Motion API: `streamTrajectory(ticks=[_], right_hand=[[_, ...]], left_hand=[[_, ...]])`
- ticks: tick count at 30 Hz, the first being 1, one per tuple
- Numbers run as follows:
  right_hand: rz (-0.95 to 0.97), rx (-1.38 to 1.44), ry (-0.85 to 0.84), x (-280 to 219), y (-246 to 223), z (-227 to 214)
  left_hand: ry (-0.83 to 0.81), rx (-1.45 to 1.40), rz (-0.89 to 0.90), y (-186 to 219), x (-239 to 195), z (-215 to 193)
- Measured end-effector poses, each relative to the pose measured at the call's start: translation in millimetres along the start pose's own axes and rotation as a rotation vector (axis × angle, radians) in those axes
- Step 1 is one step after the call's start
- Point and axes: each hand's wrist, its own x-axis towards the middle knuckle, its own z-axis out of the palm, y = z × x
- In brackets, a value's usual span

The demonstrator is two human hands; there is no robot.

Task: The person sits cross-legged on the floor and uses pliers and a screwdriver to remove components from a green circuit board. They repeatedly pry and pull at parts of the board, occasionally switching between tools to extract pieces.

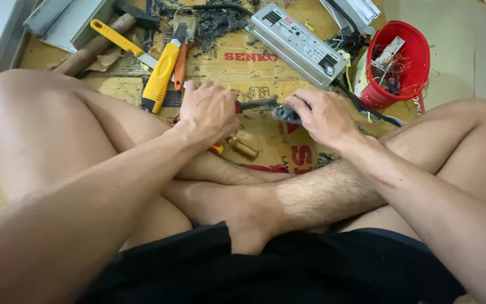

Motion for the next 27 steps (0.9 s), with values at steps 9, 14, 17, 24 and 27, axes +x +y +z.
streamTrajectory(ticks=[9, 14, 17, 24, 27], right_hand=[[-0.168, -0.075, 0.003, -0.5, -4.0, 5.8], [-0.120, -0.132, -0.175, 1.4, -3.9, 13.4], [-0.083, -0.145, -0.139, 0.2, 9.8, 21.3], [-0.067, -0.139, -0.106, 0.7, 9.6, 17.7], [-0.037, -0.086, -0.073, 1.6, 4.2, 13.4]], left_hand=[[0.004, -0.072, -0.057, -0.9, -1.3, 2.6], [-0.018, 0.099, -0.092, -7.9, -2.7, 0.2], [0.069, 0.001, -0.306, -2.1, -19.6, -22.4], [0.042, 0.041, -0.075, 23.9, -30.3, -35.0], [0.031, 0.073, -0.047, 24.0, -21.0, -25.7]])
